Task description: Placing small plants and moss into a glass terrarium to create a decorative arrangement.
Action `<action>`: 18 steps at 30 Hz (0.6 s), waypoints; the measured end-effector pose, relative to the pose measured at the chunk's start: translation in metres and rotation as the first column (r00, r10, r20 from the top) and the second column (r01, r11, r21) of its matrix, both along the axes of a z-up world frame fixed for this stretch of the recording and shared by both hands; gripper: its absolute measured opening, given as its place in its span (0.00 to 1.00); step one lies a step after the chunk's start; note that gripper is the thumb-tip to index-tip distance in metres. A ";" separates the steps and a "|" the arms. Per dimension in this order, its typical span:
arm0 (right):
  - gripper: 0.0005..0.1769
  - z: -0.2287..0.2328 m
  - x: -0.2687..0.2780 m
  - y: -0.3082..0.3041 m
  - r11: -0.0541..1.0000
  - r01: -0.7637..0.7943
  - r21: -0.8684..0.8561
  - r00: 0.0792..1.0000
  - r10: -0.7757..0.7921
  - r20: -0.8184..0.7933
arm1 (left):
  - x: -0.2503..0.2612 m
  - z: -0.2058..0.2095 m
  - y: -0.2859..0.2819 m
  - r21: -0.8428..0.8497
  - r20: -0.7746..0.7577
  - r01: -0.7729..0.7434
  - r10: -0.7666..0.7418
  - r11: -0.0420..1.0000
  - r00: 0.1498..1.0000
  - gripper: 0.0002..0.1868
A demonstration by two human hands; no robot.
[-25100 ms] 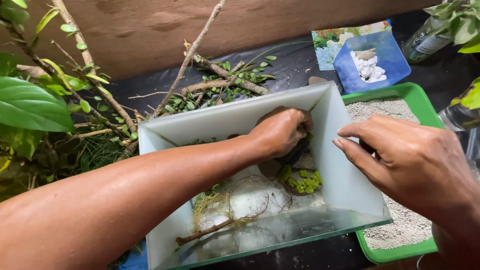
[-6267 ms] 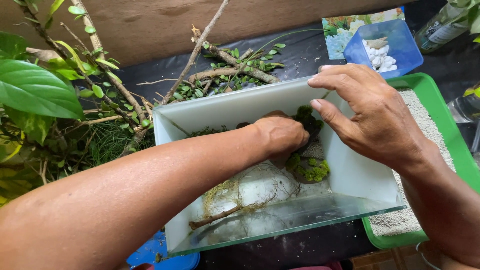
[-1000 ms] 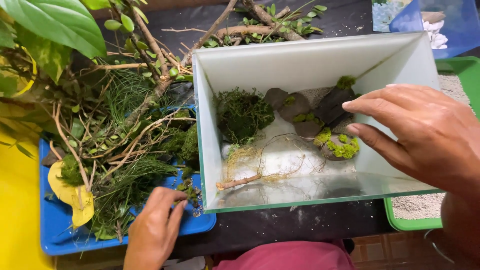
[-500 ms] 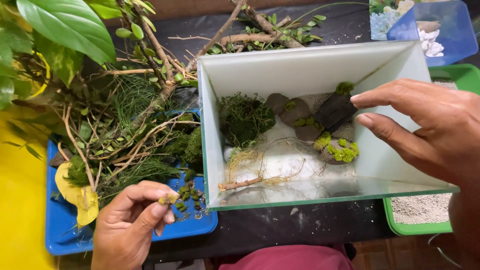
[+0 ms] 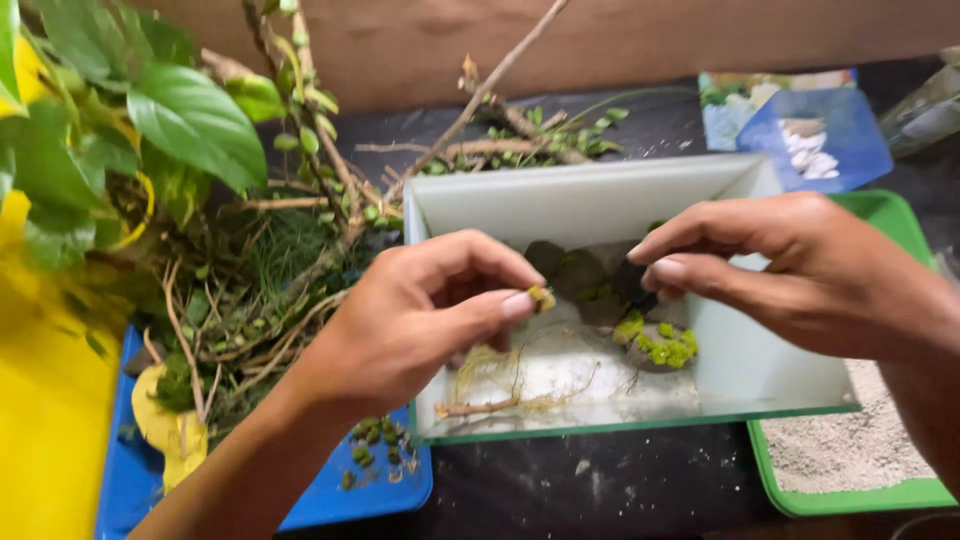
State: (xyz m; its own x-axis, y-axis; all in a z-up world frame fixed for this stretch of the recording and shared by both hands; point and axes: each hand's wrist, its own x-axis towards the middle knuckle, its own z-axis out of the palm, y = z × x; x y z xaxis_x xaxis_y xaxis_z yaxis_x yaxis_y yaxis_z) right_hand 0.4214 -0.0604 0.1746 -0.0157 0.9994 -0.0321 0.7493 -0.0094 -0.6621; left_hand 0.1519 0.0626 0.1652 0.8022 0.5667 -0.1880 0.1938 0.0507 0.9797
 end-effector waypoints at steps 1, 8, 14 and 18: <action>0.16 0.000 -0.001 0.001 1.000 0.010 0.015 1.000 -0.010 0.008 | 0.010 -0.004 0.005 0.015 0.008 0.010 -0.010 1.000 1.000 0.09; 0.14 -0.005 -0.005 0.009 0.984 0.144 -0.101 0.979 -0.156 -0.132 | 0.065 -0.024 0.025 -0.073 0.135 0.200 -0.189 0.977 0.973 0.09; 0.11 -0.016 0.000 0.011 0.975 0.208 0.076 0.968 -0.195 -0.158 | 0.088 -0.038 0.028 -0.139 0.211 0.196 -0.164 0.971 0.963 0.08; 0.08 -0.023 0.004 0.014 0.961 0.215 0.171 0.976 -0.208 -0.060 | 0.093 -0.038 0.030 -0.132 0.174 0.157 -0.133 0.979 0.976 0.07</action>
State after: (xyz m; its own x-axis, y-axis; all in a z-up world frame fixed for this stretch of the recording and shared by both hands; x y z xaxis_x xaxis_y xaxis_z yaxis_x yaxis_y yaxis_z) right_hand 0.4257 -0.0464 0.1514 0.1990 0.9699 0.1404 0.7146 -0.0455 -0.6980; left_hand 0.2448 0.0930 0.1273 0.9005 0.4183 -0.1189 0.0475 0.1771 0.9830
